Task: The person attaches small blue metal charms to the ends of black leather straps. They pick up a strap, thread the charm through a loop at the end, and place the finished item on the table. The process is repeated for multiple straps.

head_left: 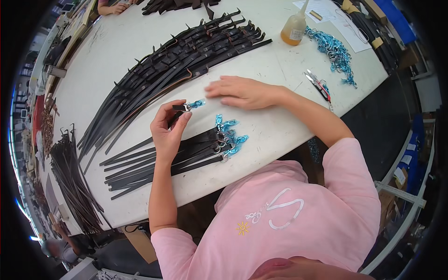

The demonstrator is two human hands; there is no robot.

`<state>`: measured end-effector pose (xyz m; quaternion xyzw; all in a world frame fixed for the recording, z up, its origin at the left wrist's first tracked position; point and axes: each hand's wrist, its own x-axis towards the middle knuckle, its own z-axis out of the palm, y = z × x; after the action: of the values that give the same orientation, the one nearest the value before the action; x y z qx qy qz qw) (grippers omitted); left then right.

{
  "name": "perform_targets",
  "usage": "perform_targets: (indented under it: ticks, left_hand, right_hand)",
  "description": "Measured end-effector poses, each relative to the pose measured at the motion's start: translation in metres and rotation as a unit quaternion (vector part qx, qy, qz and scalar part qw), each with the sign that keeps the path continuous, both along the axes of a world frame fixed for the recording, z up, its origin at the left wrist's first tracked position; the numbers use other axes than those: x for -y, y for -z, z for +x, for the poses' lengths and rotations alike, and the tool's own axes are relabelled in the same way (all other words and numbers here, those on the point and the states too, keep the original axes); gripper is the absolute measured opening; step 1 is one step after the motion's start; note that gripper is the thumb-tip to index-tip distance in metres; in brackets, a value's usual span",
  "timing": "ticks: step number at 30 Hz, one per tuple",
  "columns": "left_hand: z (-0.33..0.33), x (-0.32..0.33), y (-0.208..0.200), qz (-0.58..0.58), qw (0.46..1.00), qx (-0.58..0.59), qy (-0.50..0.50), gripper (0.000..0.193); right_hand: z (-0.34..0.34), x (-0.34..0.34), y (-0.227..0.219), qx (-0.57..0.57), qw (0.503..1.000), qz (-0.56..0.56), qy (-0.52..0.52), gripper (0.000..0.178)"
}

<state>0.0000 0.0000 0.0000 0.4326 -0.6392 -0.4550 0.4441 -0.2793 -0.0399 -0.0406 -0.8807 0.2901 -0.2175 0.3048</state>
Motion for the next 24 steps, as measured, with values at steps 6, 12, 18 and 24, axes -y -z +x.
perform_targets:
  ticks: [6,12,18,24]
  left_hand:
    - [-0.002,0.000,-0.006,0.012,1.000,-0.007,0.017,0.030]
    - [-0.005,-0.004,-0.004,0.030,0.999,-0.010,0.017,0.030]
    - [-0.006,0.001,0.002,0.021,0.999,0.013,0.025,0.031]
    - [-0.006,-0.006,-0.006,0.009,1.000,-0.009,0.026,0.030]
  right_hand:
    - [-0.126,-0.023,-0.069,-0.058,0.837,0.537,-0.092,0.030]
    - [-0.030,0.001,-0.047,0.052,0.983,0.158,0.075,0.034]
    - [-0.008,0.018,0.003,-0.020,0.994,-0.075,0.073,0.040]
    - [-0.123,-0.048,-0.041,-0.001,0.957,0.283,-0.064,0.026]
